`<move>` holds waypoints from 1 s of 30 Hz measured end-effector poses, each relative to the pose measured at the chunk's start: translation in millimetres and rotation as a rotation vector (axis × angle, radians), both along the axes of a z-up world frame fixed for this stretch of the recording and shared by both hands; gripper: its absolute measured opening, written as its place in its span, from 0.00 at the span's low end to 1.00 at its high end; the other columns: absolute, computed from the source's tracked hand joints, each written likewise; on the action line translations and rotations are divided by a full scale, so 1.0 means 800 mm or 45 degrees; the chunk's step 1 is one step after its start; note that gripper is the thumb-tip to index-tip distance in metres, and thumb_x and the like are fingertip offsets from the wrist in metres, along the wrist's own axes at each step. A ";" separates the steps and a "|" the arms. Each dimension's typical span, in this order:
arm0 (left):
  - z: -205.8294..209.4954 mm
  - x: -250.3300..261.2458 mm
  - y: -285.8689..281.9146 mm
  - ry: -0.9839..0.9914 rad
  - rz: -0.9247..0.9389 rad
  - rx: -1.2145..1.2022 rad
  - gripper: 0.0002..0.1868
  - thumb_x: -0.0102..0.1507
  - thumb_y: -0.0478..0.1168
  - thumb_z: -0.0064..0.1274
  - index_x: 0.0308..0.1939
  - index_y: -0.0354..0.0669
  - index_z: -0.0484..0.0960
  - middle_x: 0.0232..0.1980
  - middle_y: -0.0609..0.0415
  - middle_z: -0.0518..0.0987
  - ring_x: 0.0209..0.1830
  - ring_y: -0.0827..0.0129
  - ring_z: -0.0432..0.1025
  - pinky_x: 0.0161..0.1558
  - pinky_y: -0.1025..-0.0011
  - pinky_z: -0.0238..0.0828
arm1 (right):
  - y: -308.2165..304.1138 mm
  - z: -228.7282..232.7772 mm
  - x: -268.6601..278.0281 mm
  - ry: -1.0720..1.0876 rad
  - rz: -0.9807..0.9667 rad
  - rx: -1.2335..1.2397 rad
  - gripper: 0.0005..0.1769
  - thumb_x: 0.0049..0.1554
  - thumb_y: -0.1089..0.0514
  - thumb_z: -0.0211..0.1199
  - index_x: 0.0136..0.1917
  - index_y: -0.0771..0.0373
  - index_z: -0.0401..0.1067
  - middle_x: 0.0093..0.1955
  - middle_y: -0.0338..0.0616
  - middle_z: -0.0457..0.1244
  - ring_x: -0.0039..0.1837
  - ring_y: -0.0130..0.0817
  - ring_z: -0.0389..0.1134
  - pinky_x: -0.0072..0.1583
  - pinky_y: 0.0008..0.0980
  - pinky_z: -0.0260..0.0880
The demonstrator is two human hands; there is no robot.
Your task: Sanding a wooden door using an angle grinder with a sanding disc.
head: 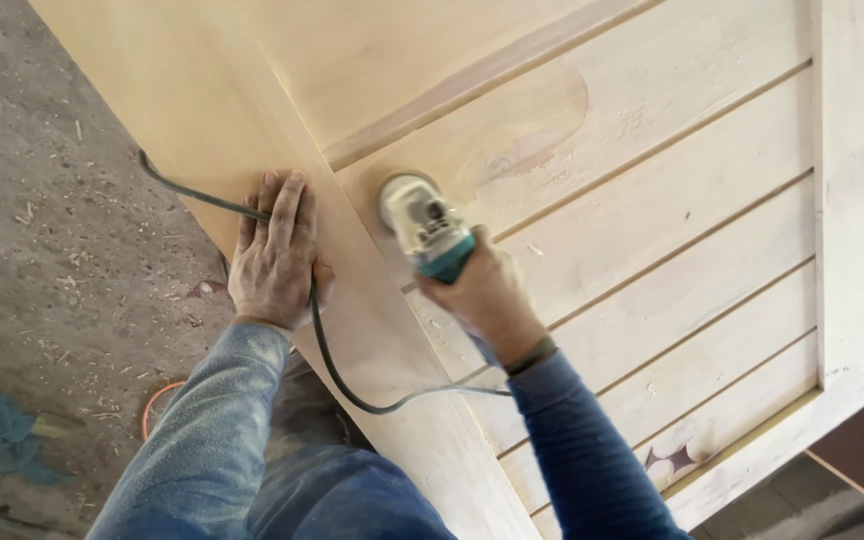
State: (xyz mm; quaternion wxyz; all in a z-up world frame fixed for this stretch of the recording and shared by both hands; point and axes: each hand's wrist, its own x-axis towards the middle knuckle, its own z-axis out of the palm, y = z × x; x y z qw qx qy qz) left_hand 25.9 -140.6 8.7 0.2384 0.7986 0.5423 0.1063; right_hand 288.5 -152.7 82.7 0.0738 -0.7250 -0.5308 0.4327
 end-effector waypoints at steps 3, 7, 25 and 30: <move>0.009 -0.001 -0.006 0.018 0.000 -0.028 0.43 0.58 0.43 0.44 0.78 0.30 0.59 0.83 0.41 0.54 0.85 0.46 0.45 0.82 0.49 0.38 | -0.003 -0.002 0.031 -0.033 -0.047 0.035 0.34 0.46 0.46 0.77 0.55 0.70 0.68 0.45 0.60 0.71 0.48 0.53 0.76 0.47 0.43 0.77; 0.004 0.003 0.002 0.034 -0.001 -0.045 0.43 0.58 0.43 0.45 0.77 0.29 0.59 0.82 0.41 0.54 0.84 0.45 0.44 0.82 0.49 0.38 | -0.004 -0.024 0.081 -0.161 -0.098 0.186 0.38 0.46 0.45 0.78 0.60 0.71 0.70 0.46 0.59 0.71 0.49 0.53 0.75 0.47 0.44 0.75; 0.002 -0.002 -0.005 0.024 -0.004 -0.045 0.44 0.59 0.44 0.44 0.79 0.30 0.57 0.83 0.42 0.53 0.85 0.46 0.44 0.83 0.50 0.35 | 0.031 -0.035 0.044 -0.028 0.007 -0.051 0.38 0.49 0.45 0.75 0.63 0.68 0.65 0.51 0.58 0.71 0.52 0.46 0.75 0.52 0.41 0.78; 0.001 -0.004 -0.005 0.032 0.003 -0.050 0.44 0.59 0.44 0.44 0.79 0.29 0.57 0.83 0.41 0.53 0.85 0.45 0.43 0.82 0.49 0.35 | 0.061 -0.056 0.140 0.018 -0.181 0.155 0.37 0.50 0.45 0.77 0.62 0.70 0.69 0.54 0.53 0.71 0.54 0.42 0.75 0.54 0.39 0.77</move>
